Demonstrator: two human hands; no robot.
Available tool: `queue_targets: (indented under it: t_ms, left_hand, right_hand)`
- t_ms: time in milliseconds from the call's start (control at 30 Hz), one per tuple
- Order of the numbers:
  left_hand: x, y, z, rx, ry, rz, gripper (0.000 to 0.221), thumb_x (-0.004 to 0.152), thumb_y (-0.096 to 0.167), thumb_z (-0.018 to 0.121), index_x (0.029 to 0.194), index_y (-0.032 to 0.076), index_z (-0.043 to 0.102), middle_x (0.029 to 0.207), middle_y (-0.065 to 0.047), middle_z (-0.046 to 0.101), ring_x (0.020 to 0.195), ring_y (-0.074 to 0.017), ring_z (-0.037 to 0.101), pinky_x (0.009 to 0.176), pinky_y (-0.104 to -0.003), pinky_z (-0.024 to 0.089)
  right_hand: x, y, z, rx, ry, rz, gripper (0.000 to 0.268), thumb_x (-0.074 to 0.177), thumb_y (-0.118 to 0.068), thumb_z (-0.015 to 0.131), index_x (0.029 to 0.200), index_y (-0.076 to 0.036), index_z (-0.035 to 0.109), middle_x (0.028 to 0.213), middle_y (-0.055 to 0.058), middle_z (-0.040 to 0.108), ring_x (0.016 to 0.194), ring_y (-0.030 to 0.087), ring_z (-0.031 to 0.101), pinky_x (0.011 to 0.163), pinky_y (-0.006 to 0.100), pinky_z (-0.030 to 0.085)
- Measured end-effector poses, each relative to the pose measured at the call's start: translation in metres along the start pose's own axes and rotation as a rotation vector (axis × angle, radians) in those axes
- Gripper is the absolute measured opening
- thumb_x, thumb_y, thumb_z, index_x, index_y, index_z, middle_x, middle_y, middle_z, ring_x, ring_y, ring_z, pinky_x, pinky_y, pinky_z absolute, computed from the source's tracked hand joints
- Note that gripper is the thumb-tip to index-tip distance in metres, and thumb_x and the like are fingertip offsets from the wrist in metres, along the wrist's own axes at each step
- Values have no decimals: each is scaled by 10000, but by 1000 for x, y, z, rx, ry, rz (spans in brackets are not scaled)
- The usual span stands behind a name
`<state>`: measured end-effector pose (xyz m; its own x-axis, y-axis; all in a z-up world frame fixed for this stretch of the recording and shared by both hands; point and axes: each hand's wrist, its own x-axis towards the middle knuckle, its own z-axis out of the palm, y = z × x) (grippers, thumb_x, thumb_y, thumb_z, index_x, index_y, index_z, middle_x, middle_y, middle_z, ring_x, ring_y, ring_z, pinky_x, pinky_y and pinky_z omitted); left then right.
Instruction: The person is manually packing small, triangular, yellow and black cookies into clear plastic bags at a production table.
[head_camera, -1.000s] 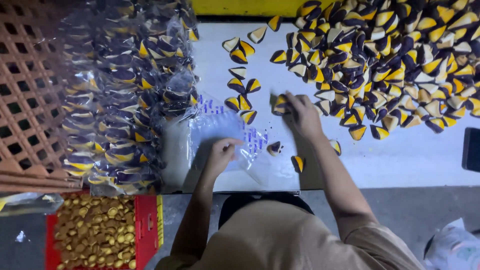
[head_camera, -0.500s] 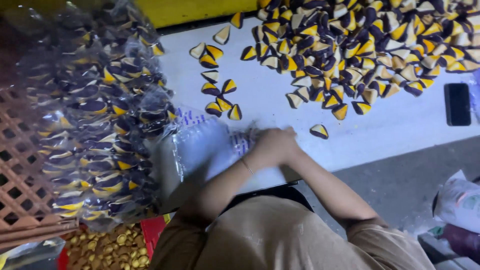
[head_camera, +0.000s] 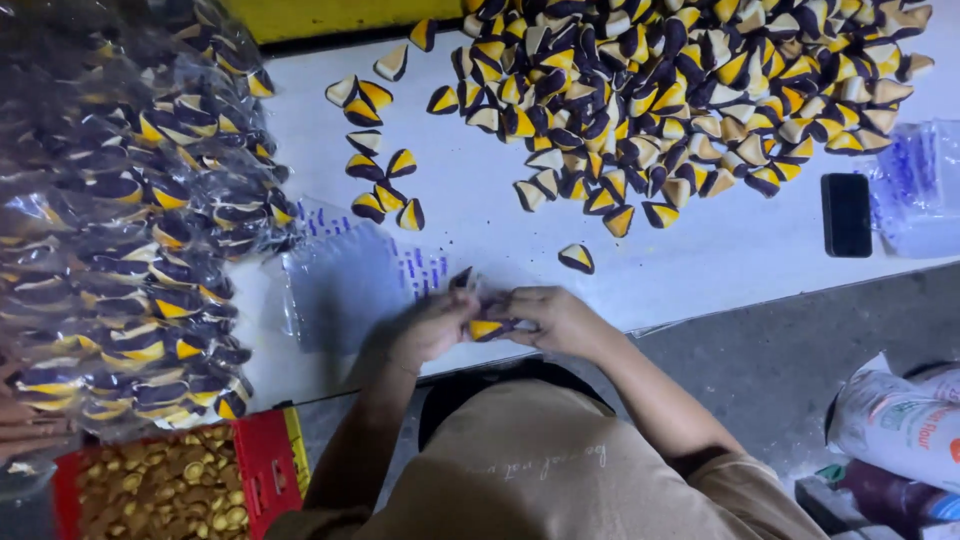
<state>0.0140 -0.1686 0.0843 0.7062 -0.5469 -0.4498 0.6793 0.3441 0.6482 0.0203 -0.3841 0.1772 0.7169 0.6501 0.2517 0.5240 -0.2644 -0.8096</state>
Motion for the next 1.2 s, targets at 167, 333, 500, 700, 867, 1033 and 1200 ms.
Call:
queue_targets:
  t_ms: [167,333,500,700,867,1033,1200]
  left_hand:
    - [10,-52,-15,-38,362,167,359,884,241,801,1071,-4,617,967,-183,706,902,-321,707,834,-460,571]
    - [-38,-31,-4,-161,551,429,189,887,100,768,982,-18,655,883,-161,718,830,-292,733,803,-413,573]
    - [-49,-58,-23,-296,577,596,95,882,-25,733,931,-49,655,844,-162,691,807,-290,724,830,-438,589]
    - [-53,-71,-43,-329,625,567,75,912,-1,723,903,34,658,867,-159,696,849,-311,730,911,-462,555]
    - [-72,-37,-41,-321,548,510,109,932,117,729,877,92,639,847,-102,743,839,-247,748,832,-391,573]
    - [-66,-35,-78,-295,502,494,104,930,127,730,887,83,646,834,-111,736,834,-245,745,814,-388,586]
    - [-78,12,-58,-178,531,453,145,892,117,771,886,41,648,818,-168,736,787,-260,746,749,-403,594]
  right_hand:
    - [5,4,0,-60,-51,-170,154,866,-142,763,996,-60,766,973,136,778,1241,413,628,1059,609,455]
    - [-3,179,-65,-437,68,-73,331,996,-402,572,1140,-166,754,1192,104,729,1220,392,617,963,532,500]
    - [-17,264,-95,-1050,57,-114,243,952,-249,667,1185,-269,733,1215,-55,728,1195,251,631,923,370,522]
    - [12,220,-38,-525,528,306,400,866,-189,869,1214,-98,694,962,69,648,903,276,697,780,363,598]
    - [30,200,-9,-464,504,478,604,870,-154,828,1393,-46,546,1174,207,615,1100,435,656,897,562,568]
    - [28,196,-2,-492,378,436,461,963,-238,751,1401,-175,621,1318,143,598,1161,422,652,957,532,564]
    - [40,199,-1,-623,492,505,542,950,-411,758,1425,-209,594,1129,150,657,1029,412,696,872,521,581]
